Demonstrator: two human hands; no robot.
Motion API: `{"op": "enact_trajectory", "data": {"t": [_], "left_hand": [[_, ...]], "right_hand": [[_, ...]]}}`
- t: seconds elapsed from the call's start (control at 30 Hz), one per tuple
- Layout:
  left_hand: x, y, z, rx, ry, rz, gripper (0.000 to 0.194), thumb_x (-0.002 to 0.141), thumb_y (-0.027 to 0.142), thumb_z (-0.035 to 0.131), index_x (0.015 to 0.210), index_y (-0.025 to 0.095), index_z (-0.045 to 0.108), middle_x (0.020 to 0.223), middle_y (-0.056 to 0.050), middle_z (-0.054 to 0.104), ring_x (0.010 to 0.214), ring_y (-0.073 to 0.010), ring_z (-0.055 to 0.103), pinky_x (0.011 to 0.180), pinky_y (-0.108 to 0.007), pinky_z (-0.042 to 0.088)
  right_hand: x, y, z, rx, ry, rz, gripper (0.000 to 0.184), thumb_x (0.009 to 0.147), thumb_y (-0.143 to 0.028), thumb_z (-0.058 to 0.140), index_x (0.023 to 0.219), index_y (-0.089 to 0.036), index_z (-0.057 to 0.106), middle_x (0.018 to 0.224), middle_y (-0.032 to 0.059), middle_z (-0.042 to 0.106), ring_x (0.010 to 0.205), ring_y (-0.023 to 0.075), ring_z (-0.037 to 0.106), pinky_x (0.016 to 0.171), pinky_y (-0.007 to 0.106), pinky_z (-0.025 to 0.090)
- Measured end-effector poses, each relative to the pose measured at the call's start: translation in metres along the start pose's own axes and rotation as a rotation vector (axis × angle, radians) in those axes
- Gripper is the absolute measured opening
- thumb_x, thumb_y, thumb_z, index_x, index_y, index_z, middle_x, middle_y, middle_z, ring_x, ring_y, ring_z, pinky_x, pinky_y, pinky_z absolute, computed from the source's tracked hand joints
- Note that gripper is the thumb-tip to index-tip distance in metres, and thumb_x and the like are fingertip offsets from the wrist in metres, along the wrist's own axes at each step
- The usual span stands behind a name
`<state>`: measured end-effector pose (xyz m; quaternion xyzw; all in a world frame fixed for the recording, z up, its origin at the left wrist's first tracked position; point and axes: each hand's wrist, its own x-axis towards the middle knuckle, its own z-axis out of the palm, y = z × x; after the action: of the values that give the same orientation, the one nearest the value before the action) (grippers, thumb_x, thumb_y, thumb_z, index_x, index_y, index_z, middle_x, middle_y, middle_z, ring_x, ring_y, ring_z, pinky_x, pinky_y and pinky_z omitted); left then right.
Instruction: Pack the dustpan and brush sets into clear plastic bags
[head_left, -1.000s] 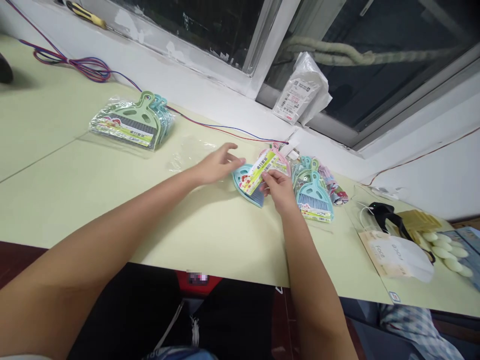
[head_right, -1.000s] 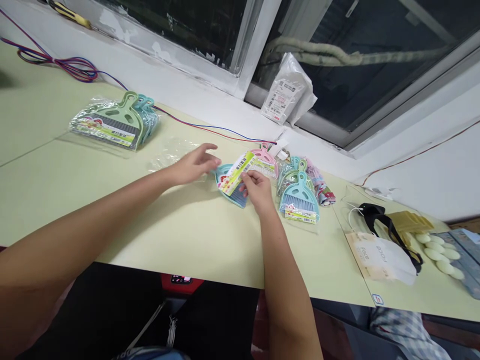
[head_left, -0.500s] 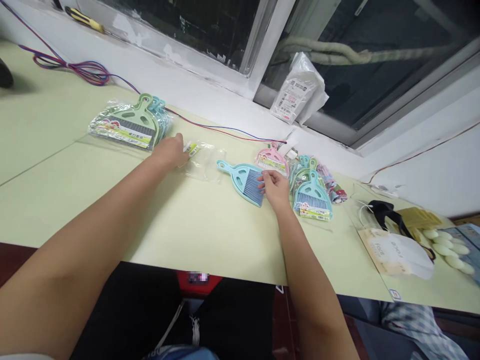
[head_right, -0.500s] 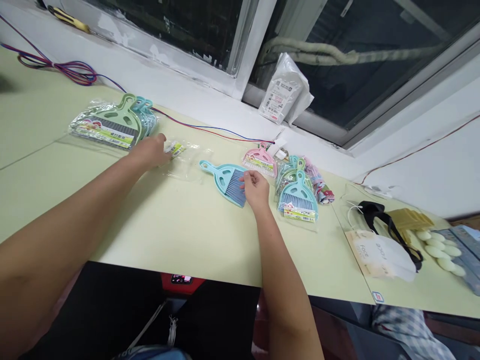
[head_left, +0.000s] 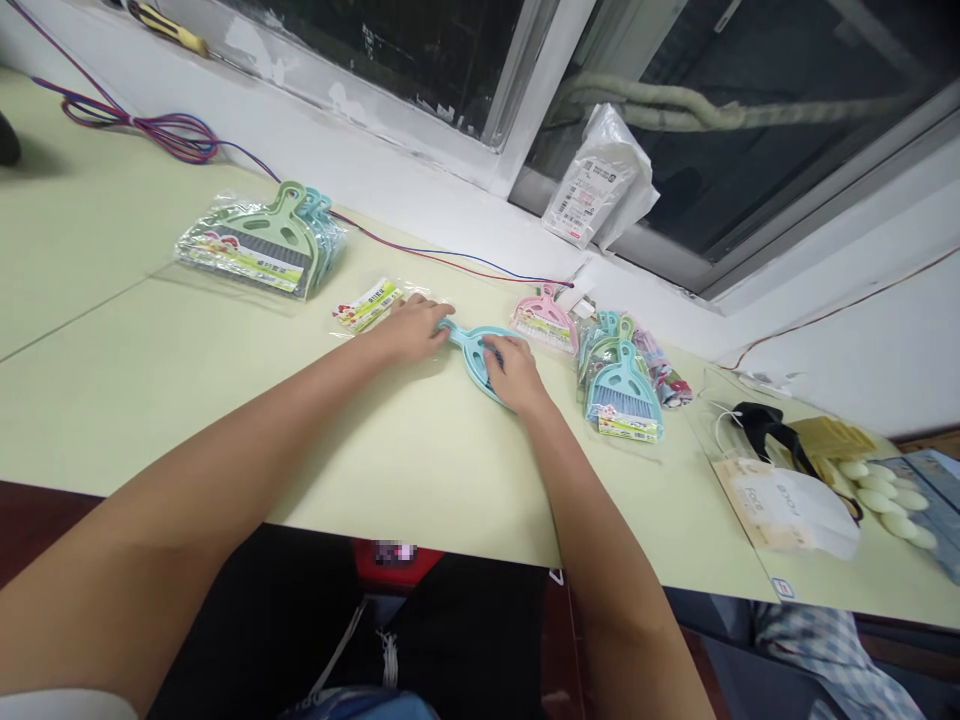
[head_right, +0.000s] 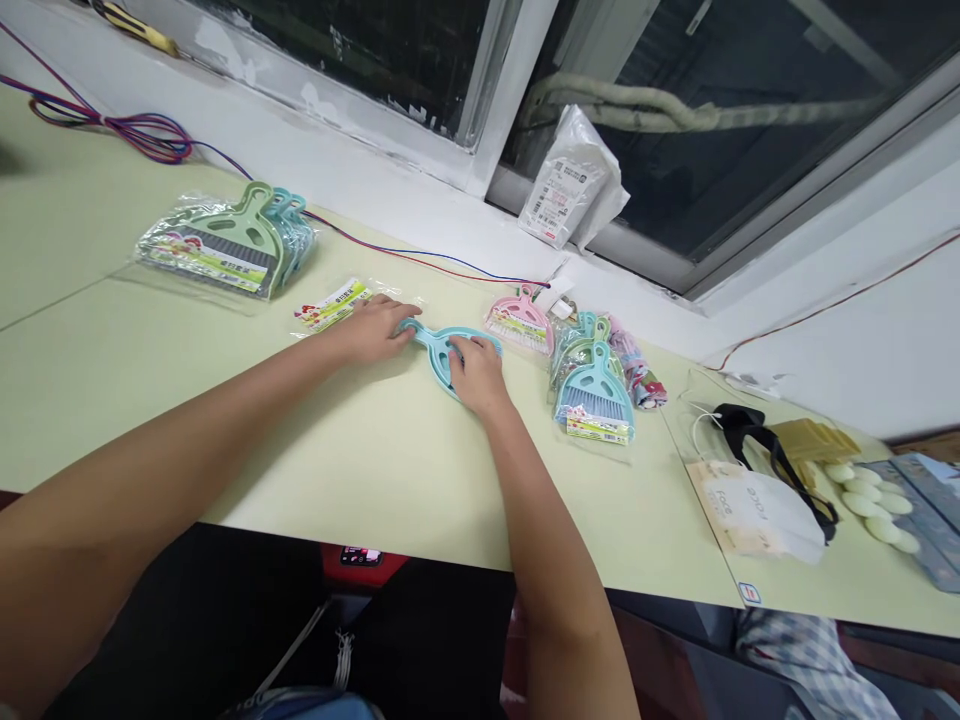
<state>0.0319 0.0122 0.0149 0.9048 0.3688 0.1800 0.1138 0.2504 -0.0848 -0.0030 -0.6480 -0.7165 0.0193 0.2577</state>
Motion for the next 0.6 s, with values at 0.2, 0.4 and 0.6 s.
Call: {"op": "enact_trajectory", "data": {"t": [0.2,0.4,0.6], "left_hand": [[-0.005,-0.004,-0.002,0.011,-0.034,0.154,0.044,0.092,0.036,0.049,0.132,0.022,0.062,0.131,-0.014,0.064,0.128,-0.0362,0.048,0.105,-0.055,0.034],[-0.007,0.009,-0.012,-0.510,0.040,0.161,0.051,0.090,0.043,0.058,0.135,0.019,0.057,0.136,-0.015,0.060,0.118,-0.0298,0.057,0.101,-0.046,0.044],[-0.011,0.054,-0.012,-1.347,0.026,0.072,0.047,0.090,0.055,0.062,0.124,0.023,0.053,0.125,-0.011,0.065,0.115,-0.0254,0.061,0.095,-0.043,0.048]], "right_hand": [[0.005,-0.005,0.003,-0.092,-0.063,0.097,0.031,0.087,-0.030,0.061,0.117,-0.026,0.067,0.120,0.0071,0.071,0.120,0.0350,0.051,0.103,0.055,0.038],[-0.008,-0.026,-0.024,0.034,0.047,0.043,0.025,0.081,-0.025,0.063,0.106,-0.024,0.064,0.102,0.0062,0.072,0.106,0.0288,0.060,0.097,0.046,0.044],[-0.023,-0.064,-0.041,0.295,0.198,0.092,0.022,0.080,-0.032,0.062,0.101,-0.024,0.061,0.095,0.0022,0.070,0.086,0.0211,0.065,0.080,0.035,0.049]]}}
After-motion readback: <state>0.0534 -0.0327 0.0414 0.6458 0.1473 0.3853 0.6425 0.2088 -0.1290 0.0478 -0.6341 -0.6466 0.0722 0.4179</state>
